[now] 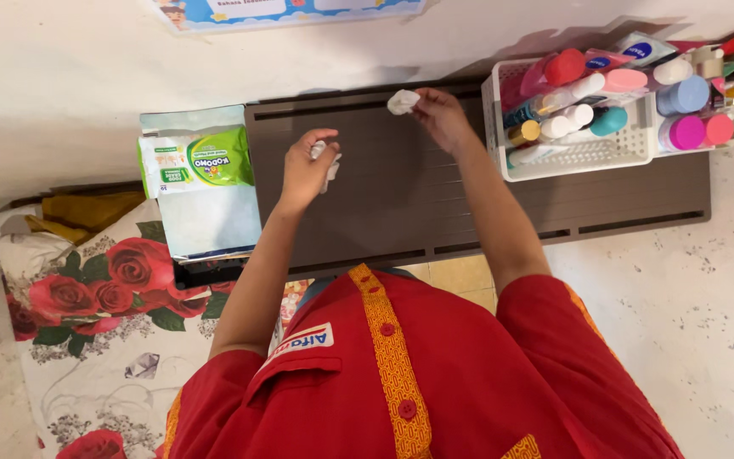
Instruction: The person wipes a brown slatted surface with a white wipe, moving two white plastic baskets of personal care items aside to reach the full area. The person then wipes the surface thoroughly and returns the baskets to their original positions.
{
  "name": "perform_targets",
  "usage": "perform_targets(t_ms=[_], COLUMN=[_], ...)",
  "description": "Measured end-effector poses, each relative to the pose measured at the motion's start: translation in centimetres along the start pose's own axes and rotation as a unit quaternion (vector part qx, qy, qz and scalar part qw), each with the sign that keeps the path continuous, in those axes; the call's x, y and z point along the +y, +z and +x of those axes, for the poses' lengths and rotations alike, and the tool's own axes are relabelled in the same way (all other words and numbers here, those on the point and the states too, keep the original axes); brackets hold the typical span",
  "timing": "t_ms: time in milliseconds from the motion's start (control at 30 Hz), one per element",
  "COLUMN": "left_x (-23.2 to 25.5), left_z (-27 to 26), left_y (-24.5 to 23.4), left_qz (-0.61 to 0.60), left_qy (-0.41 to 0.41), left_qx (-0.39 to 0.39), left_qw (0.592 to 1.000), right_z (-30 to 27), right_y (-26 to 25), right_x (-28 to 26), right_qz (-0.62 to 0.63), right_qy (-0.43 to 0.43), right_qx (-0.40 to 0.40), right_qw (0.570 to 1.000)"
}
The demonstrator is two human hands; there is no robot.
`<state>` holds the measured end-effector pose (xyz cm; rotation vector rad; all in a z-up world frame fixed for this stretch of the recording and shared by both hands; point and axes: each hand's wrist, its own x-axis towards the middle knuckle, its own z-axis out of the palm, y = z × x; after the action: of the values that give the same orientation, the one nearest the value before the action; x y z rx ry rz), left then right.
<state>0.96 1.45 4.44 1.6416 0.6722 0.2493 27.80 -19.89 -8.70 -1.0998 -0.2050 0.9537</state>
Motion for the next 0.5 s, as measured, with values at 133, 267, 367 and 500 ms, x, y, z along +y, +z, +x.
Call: perform_targets(t_ms=[133, 267, 367, 500], left_x=[0.2, 0.7, 1.0, 1.4], left_z=[-0.4, -0.6, -1.1, -1.9], left_y=[0.9, 1.5, 1.6, 1.5], left_qz=[-0.051, -0.097, -0.165, -0.168], left_qy=[0.024, 0.141, 0.065, -0.027], left_qx=[-0.030, -0.070, -0.103, -0.079], left_qw=[0.998, 0.983, 0.979, 0.982], right_z=[-4.1, -6.6, -7.6, -8.4], right_y=[7.2, 11.5, 12.3, 12.6], right_x=[-1.4, -1.8, -1.4, -1.7], right_qz=[0.141, 0.153, 0.173, 0.081], right_qy=[0.010, 0.026, 0.014, 0.054], right_qx=[-0.049, -0.117, -0.192, -0.117], right_qw=[0.989, 0.981, 0.966, 0.988])
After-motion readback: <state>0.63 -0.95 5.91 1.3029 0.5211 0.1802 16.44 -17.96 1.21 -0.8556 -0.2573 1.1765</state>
